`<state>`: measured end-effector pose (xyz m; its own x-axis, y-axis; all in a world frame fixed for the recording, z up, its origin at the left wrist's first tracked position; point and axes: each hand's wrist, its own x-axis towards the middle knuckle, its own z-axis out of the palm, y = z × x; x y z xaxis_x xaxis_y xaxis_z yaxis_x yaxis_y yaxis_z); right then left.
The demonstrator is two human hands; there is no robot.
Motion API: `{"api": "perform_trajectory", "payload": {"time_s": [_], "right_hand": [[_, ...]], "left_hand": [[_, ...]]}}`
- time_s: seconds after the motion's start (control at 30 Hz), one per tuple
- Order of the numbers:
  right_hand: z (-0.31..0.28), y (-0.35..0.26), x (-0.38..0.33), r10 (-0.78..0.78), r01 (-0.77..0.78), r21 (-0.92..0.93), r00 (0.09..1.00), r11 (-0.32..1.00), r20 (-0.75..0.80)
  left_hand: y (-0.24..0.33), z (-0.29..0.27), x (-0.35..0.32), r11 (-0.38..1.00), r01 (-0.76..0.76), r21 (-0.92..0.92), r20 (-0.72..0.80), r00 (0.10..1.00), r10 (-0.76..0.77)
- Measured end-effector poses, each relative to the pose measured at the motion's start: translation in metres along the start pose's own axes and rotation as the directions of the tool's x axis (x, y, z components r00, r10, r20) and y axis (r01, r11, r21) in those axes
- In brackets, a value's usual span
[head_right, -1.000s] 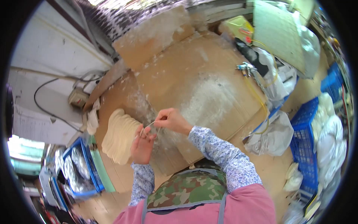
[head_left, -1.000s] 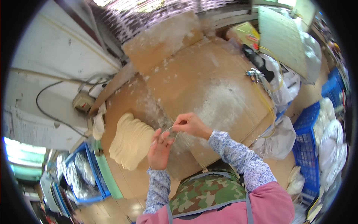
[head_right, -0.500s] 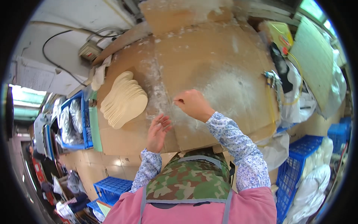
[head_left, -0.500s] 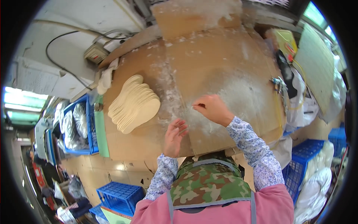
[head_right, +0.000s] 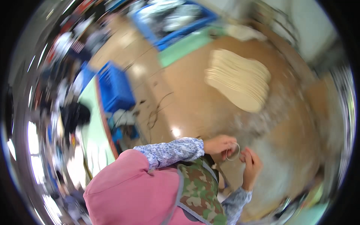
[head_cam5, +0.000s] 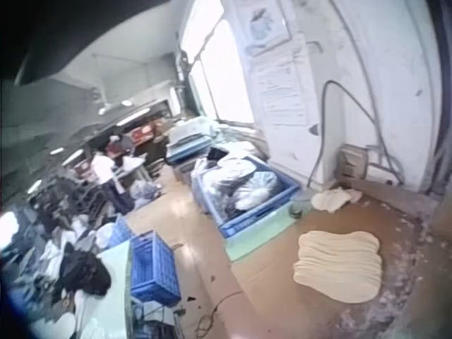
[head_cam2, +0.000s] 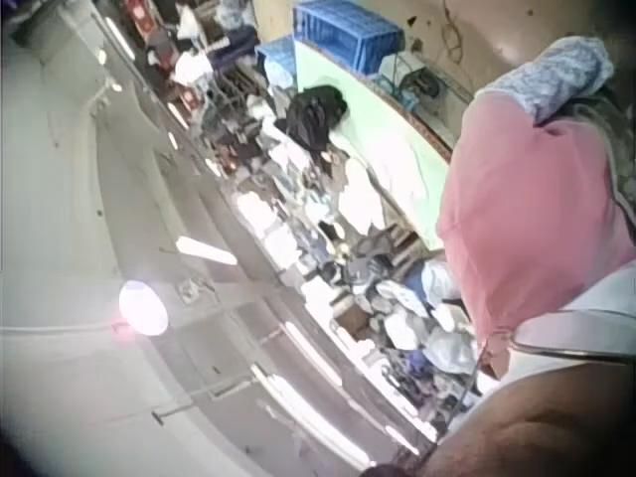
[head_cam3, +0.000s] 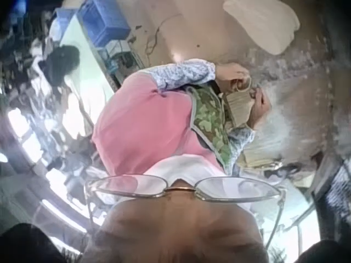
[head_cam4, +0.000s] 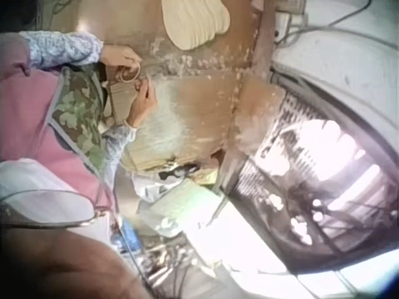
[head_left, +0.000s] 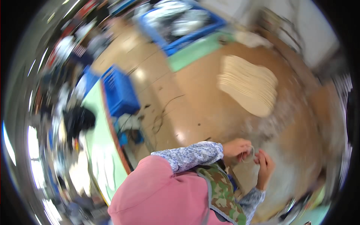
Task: The recorder prepares shoe insoles by applying adhesive with a spray gun, arranging them on a tray, and stacking completed components.
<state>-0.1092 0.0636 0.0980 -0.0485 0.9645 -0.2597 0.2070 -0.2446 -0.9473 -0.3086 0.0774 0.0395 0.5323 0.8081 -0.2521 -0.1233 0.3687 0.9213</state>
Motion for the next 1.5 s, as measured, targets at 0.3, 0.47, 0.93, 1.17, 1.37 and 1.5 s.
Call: {"api": "perform_trajectory", "payload": {"time_s": [0.3,0.47,0.93,1.17,1.37,1.5], "right_hand": [[0.068,0.012,0.012,-0.088,0.228,-0.176,0.814,0.958,0.574],[0.099,0.010,0.016,-0.057,0.215,-0.230,0.836,0.949,0.546],[0.187,-0.031,-0.044,0.024,0.146,-0.276,0.848,0.950,0.530],[0.145,-0.018,-0.035,-0.198,0.315,-0.380,0.928,0.870,0.315],[0.109,-0.054,-0.002,-0.197,0.261,-0.455,0.963,0.851,0.183],[0.019,-0.040,0.030,-0.346,0.322,-0.154,0.924,0.934,-0.165]], "left_hand": [[-0.073,-0.057,-0.270,0.878,-0.305,-0.368,-0.889,0.392,-0.236],[-0.089,-0.121,-0.461,0.937,-0.339,-0.080,-0.987,-0.106,-0.122],[-0.175,-0.238,-0.742,0.915,-0.351,-0.197,-0.549,-0.734,-0.400],[-0.171,-0.306,-0.536,0.944,-0.326,-0.055,-0.945,-0.288,-0.155],[-0.121,-0.257,-0.354,0.981,-0.157,0.112,-0.964,0.221,0.145],[-0.053,-0.186,-0.185,0.962,-0.156,0.223,-0.737,0.620,0.271]]}}
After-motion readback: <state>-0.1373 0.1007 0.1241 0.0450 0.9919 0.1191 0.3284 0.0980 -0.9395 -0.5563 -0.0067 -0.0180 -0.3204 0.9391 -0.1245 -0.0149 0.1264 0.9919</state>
